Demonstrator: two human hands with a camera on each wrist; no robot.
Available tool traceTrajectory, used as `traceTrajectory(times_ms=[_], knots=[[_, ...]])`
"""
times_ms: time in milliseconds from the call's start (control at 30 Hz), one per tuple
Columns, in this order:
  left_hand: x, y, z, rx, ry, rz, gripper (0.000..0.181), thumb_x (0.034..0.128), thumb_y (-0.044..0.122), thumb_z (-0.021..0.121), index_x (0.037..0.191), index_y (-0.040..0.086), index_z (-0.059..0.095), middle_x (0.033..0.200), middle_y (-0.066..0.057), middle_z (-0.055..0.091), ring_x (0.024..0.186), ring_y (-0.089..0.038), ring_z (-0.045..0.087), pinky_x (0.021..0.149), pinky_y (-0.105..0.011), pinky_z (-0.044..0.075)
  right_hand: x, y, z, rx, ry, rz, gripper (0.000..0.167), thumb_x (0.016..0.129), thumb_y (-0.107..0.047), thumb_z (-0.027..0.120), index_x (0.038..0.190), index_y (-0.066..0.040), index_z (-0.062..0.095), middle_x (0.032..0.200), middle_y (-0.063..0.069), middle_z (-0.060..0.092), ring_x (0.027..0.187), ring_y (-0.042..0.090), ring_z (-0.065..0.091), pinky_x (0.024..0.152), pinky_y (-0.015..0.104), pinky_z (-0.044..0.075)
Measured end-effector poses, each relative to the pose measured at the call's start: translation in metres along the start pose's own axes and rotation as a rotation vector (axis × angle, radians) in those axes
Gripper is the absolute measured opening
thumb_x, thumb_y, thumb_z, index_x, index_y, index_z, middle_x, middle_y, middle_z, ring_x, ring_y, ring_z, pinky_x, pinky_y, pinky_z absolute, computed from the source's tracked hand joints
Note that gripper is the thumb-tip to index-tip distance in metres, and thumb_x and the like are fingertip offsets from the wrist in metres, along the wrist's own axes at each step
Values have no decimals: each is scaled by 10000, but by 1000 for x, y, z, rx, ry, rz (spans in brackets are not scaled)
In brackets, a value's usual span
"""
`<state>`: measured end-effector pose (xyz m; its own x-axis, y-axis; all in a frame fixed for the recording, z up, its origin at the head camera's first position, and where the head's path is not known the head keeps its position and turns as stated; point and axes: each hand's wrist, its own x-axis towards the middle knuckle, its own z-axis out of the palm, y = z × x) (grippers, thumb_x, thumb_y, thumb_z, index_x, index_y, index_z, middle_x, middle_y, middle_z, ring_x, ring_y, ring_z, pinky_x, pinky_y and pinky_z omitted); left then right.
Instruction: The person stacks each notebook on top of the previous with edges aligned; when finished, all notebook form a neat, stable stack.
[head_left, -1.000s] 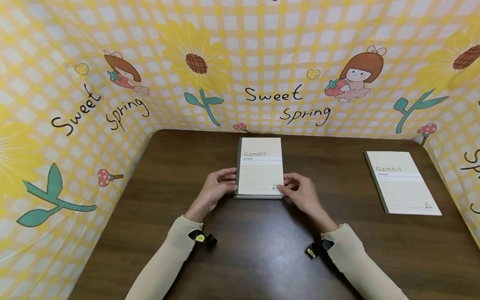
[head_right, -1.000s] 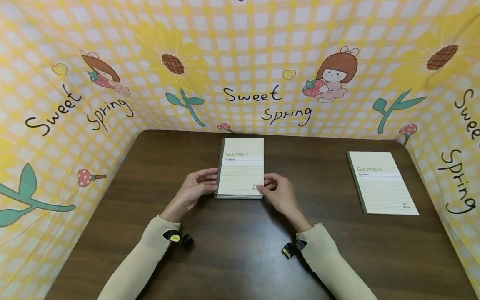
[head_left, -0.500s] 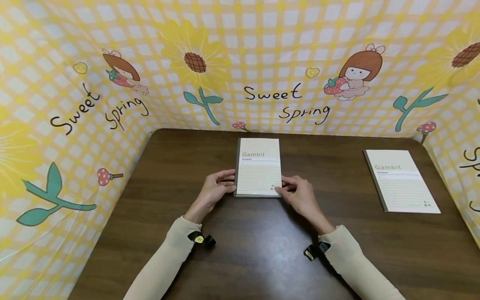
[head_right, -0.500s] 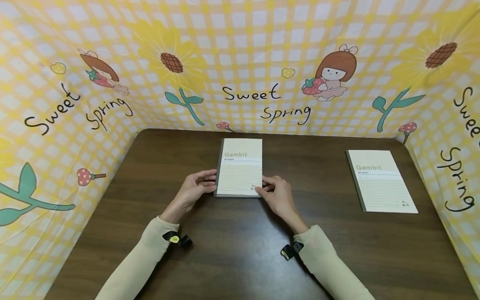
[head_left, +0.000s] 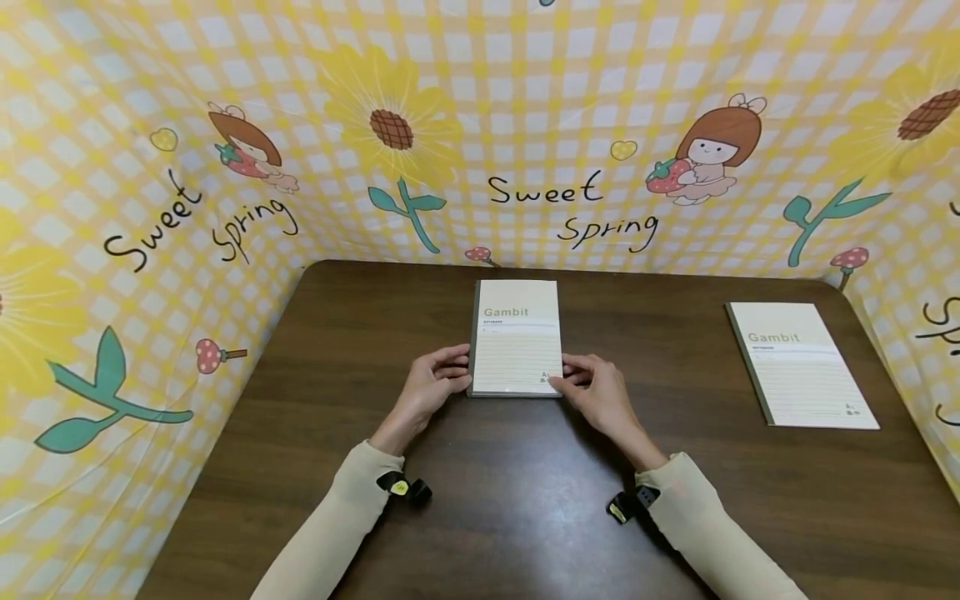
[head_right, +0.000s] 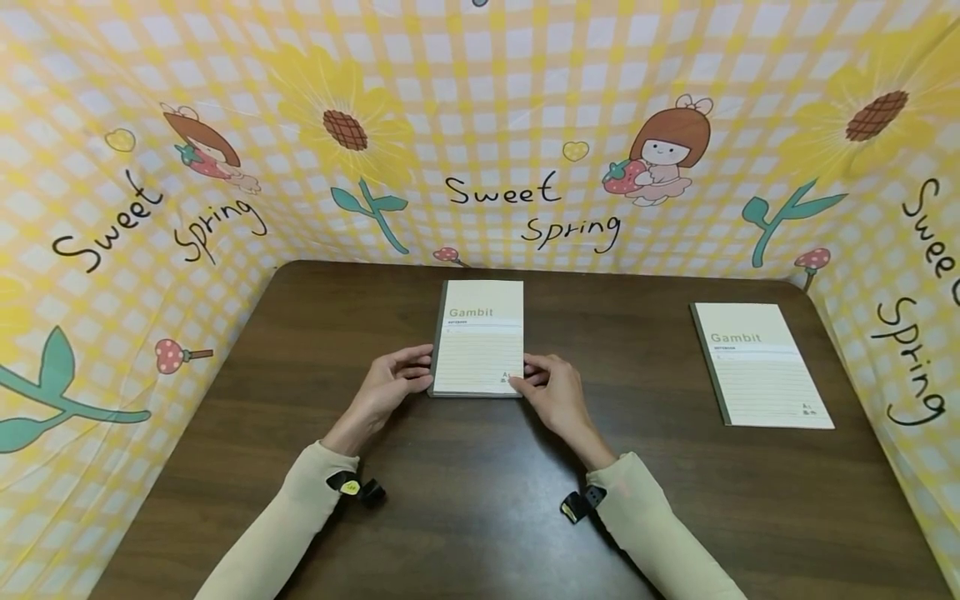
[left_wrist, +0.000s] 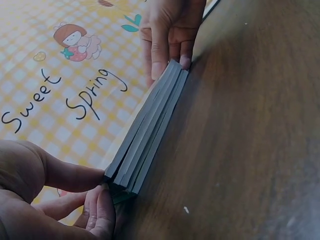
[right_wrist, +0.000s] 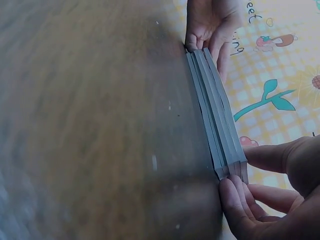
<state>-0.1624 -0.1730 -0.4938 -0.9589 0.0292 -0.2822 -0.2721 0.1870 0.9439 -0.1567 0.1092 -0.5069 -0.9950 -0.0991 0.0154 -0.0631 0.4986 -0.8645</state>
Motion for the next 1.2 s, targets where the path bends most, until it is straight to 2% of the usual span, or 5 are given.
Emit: traceTrajectory(times_ms=[167, 433, 933, 1200], knots=[[-1, -3, 1, -13, 3, 3, 567, 913, -105, 703, 1448, 58, 612, 1338, -201, 622, 1141, -261, 669, 800, -158, 549, 0, 0, 0, -3, 3, 4, 444, 903, -147, 828, 1306, 5, 717, 1096, 181, 736, 937, 306, 749, 707, 152, 529], [-1, -5, 2, -46, 0, 20, 578, 909, -127, 687, 1457, 33, 595, 1340, -216, 606, 1162, -285, 635, 797, -146, 550, 0, 0, 2, 3, 7, 4, 441, 897, -143, 833, 1296, 7, 718, 1084, 180, 738, 931, 302, 747, 720, 162, 531], [-1, -6, -1, -28, -6, 18, 571, 901, -120, 694, 1444, 31, 601, 1307, -200, 610, 1070, -217, 649, 784, -151, 546, -2, 1, 1, 35, 4, 17, 432, 893, -146, 838, 1286, -4, 724, 1100, 189, 734, 928, 302, 743, 711, 157, 529], [0, -7, -1, -38, -13, 15, 577, 899, -120, 692, 1447, 38, 602, 1312, -199, 607, 1077, -224, 645, 785, -149, 544, -3, 2, 3, 63, 15, 28, 423, 893, -139, 838, 1276, 5, 730, 1120, 198, 731, 937, 322, 748, 706, 135, 526]])
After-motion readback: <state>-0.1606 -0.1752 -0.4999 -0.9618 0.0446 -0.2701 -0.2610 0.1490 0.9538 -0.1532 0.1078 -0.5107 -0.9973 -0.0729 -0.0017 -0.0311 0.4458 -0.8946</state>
